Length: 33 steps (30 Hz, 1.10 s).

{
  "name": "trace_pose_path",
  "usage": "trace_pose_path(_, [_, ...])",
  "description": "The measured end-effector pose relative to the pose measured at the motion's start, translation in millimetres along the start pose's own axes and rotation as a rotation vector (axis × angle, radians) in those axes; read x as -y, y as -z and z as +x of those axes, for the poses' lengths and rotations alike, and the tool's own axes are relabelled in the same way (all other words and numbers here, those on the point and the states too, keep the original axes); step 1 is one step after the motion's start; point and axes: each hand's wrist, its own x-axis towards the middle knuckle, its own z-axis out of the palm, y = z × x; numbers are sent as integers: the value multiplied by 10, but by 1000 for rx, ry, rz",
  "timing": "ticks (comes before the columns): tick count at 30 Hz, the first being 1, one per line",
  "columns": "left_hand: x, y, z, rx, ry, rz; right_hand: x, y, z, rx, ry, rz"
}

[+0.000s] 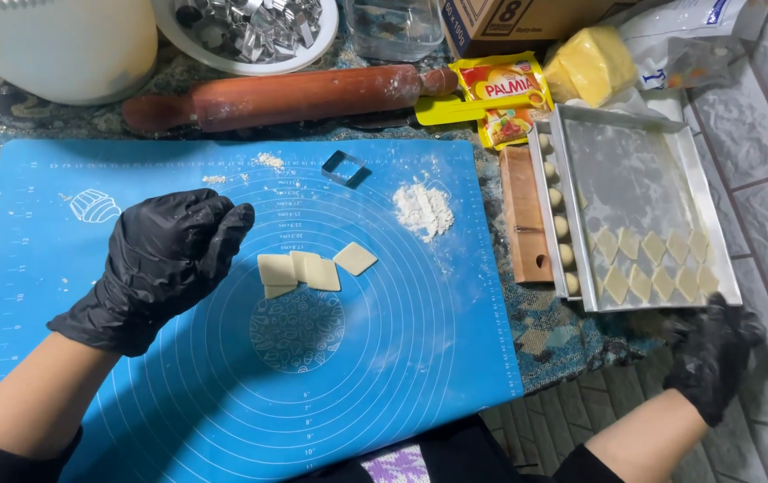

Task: Cutting diamond-shaped pieces of dough with a cutter and arranging them neatly on a metal tray using a scraper.

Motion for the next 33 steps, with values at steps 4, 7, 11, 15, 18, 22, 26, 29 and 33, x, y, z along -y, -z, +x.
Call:
trace_pose_path(4, [-104,-36,96,0,-99,-41,-145,-832,-527,-557,154,-730])
trace_pose_path(7, [-129,-45,115,4,-106,-66,-217,-744,-421,-439,296,-300])
trace_pose_path(11, [-161,-29,101,30,-73,-49,-24,-1042,-664,-489,237,-207])
trace_pose_path(15, [-52,-205,35,-32,-75,-206,378,-1811,-1271,-535,151,-119])
trace_pose_path(18, [-308,-226,53,-35,-39,-367,438,-2368,-1651,-555,108,-77])
trace_pose_path(22, [-617,-111,84,250,153,-905,85,-2774,-1567,-352,101,-78])
trace_pose_path(26, [-763,-172,38,454,544,-1246,-459,-3546,-1562,-82,-45,-278])
trace_pose_path(29, [-648,-361,118,157,778,-1365,-673,-4024,-1704,88,-133,-76])
trace_pose_path(33, [-418,-240,242,-12,753,-1416,-654,-4522,-1862,76,-249,-116])
